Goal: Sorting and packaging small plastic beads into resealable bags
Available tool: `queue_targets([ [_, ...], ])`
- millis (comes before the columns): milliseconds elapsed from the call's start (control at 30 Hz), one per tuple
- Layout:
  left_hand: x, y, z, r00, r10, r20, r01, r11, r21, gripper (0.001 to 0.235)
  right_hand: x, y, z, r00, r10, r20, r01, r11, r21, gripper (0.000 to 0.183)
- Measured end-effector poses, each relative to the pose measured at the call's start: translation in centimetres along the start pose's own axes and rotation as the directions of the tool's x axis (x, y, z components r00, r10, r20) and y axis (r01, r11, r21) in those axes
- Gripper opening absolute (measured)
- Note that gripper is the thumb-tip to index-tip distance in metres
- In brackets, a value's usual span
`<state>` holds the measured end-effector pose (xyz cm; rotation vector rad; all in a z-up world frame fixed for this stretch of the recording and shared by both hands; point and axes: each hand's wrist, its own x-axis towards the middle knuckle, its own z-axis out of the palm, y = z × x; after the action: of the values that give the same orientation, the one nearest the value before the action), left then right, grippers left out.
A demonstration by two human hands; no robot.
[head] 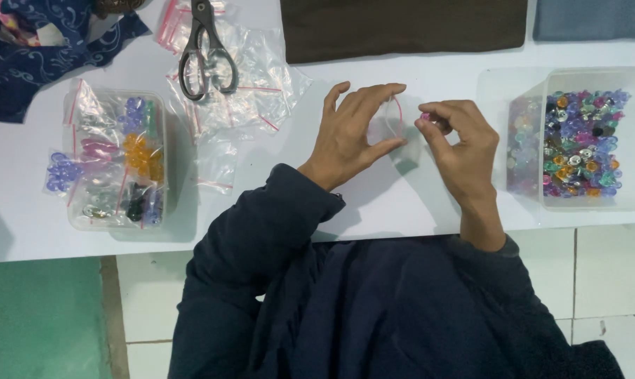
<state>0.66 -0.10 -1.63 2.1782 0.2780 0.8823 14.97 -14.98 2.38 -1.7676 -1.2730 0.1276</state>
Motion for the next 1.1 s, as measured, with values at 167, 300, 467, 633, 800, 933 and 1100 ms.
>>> queue_targets([
  [167,-0.1,-0.1,0.9,0.999,0.011,-0.038,-0.008,0.998,0.064,0.083,1.4,-3.3,-0.5,0.998,-0.063,0.002,0.062,0.992,0.112,0.024],
  [300,-0.2,-0.1,1.5,0.996,0.002,-0.092,0.004,0.997,0.072,0.083,1.1,-2.7,0.2,0.996,-0.084,-0.004,0.084,0.987,0.136,0.023],
  [467,-0.2,0.1,2.5,0.992,0.023,-0.127,-0.012,0.996,0.087,0.08,0.8,-1.0,0.6,0.997,-0.037,0.061,0.027,0.988,0.155,0.017],
  [633,0.8,0.4,0.5,0.99,-0.07,-0.119,0.041,0.972,-0.229,0.073,2.3,-0.4,-1.1,0.998,-0.035,0.055,0.023,0.978,0.205,0.01],
  [800,2.2,-0.1,0.2,0.963,-0.252,0.095,0.265,0.816,-0.514,0.015,2.8,0.6,-1.6,0.999,0.033,0.032,-0.041,0.95,0.31,0.009],
  [933,3.7,1.2,0.2,0.894,-0.393,0.213,0.446,0.742,-0.501,0.013,2.2,1.9,-0.8,0.986,0.155,0.066,-0.167,0.854,0.493,0.045],
  [1100,3.6,-1.0,2.2,0.941,-0.298,0.161,0.335,0.736,-0.588,0.018,1.1,4.8,0.1,0.953,0.296,0.061,-0.275,0.763,0.585,0.016],
])
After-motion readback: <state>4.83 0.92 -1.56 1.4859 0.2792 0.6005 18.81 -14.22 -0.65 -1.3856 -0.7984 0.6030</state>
